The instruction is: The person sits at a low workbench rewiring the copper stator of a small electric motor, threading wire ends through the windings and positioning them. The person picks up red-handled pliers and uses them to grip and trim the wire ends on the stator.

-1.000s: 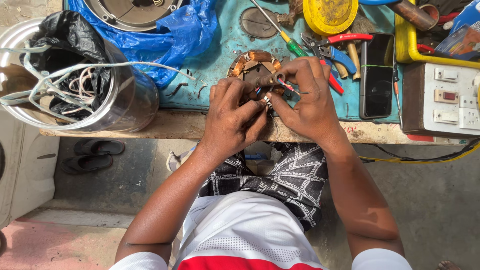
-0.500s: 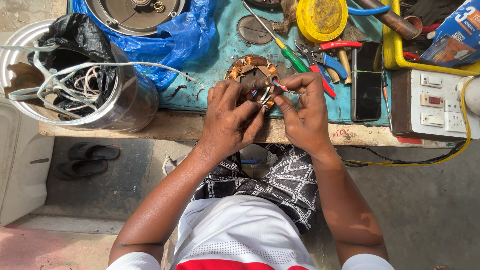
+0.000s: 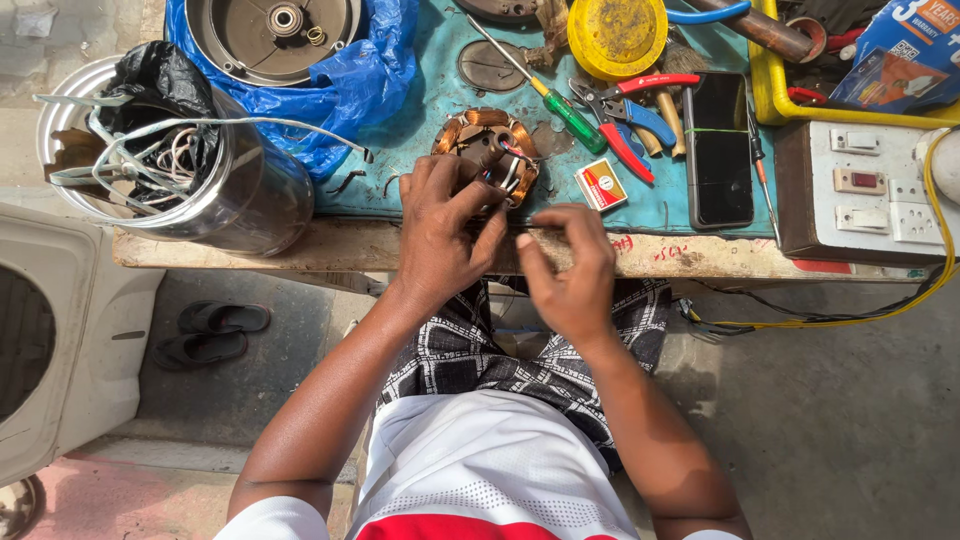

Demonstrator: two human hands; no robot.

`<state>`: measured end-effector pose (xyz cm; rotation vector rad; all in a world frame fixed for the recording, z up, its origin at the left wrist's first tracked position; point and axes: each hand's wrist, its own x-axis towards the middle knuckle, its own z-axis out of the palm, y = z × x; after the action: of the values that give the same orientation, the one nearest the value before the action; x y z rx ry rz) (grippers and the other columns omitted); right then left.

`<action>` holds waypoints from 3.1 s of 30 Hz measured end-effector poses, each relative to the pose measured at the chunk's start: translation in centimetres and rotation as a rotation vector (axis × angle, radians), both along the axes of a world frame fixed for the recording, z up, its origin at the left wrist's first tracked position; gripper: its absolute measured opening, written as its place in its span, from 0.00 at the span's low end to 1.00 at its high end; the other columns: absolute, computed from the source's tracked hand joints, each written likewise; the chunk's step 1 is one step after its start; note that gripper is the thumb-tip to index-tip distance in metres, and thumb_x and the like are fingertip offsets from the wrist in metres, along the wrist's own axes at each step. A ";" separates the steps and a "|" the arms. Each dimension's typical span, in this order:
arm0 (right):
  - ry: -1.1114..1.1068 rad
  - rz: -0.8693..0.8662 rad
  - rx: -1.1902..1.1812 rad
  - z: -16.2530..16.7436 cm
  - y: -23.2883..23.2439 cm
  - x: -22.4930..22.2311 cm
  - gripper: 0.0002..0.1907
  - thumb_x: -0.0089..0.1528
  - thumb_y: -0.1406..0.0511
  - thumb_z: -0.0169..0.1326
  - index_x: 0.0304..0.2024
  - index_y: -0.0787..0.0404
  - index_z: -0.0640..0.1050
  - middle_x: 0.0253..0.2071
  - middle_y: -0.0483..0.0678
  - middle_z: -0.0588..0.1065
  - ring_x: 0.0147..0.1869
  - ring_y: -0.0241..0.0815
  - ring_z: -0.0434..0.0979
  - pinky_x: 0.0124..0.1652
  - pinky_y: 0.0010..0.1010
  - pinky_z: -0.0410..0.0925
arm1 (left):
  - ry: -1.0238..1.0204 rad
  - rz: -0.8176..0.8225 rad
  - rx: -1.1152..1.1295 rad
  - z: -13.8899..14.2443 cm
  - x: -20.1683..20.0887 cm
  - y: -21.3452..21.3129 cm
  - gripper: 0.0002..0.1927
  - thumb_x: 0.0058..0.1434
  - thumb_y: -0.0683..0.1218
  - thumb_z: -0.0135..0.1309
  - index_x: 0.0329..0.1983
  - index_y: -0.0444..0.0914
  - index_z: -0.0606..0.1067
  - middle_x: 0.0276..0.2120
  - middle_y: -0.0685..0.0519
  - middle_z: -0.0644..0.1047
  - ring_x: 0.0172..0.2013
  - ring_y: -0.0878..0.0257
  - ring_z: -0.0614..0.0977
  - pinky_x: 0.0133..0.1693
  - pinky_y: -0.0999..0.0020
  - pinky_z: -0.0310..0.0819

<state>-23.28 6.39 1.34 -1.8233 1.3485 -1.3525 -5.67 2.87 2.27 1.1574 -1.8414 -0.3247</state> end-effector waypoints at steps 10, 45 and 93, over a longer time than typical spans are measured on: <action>0.078 0.225 0.291 3.1 -1.3 -1.7 0.04 0.66 0.68 0.56 0.41 0.64 0.76 0.39 0.50 0.75 0.39 0.48 0.81 0.38 0.36 0.75 | -0.091 -0.034 -0.022 0.6 0.5 0.3 0.09 0.50 0.44 0.66 0.36 0.43 0.82 0.45 0.52 0.75 0.52 0.51 0.72 0.52 0.54 0.59; 0.371 0.288 -0.585 5.5 -7.5 -1.8 0.09 0.62 0.74 0.61 0.44 0.62 0.77 0.42 0.51 0.79 0.45 0.52 0.82 0.42 0.38 0.75 | 0.058 0.086 0.182 5.9 -1.6 -2.7 0.04 0.58 0.40 0.58 0.36 0.35 0.78 0.32 0.47 0.83 0.35 0.48 0.80 0.41 0.54 0.74; 0.200 0.399 -0.417 4.1 -9.2 -1.6 0.10 0.60 0.76 0.65 0.37 0.64 0.75 0.35 0.48 0.77 0.39 0.43 0.80 0.40 0.33 0.72 | 0.108 0.067 0.072 4.0 -0.5 -1.3 0.12 0.61 0.34 0.58 0.45 0.34 0.70 0.40 0.47 0.80 0.44 0.50 0.78 0.46 0.54 0.75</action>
<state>-24.88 -2.79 5.45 -2.4015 0.7565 -1.3232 -6.16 1.53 6.23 1.2237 -1.7049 -0.4099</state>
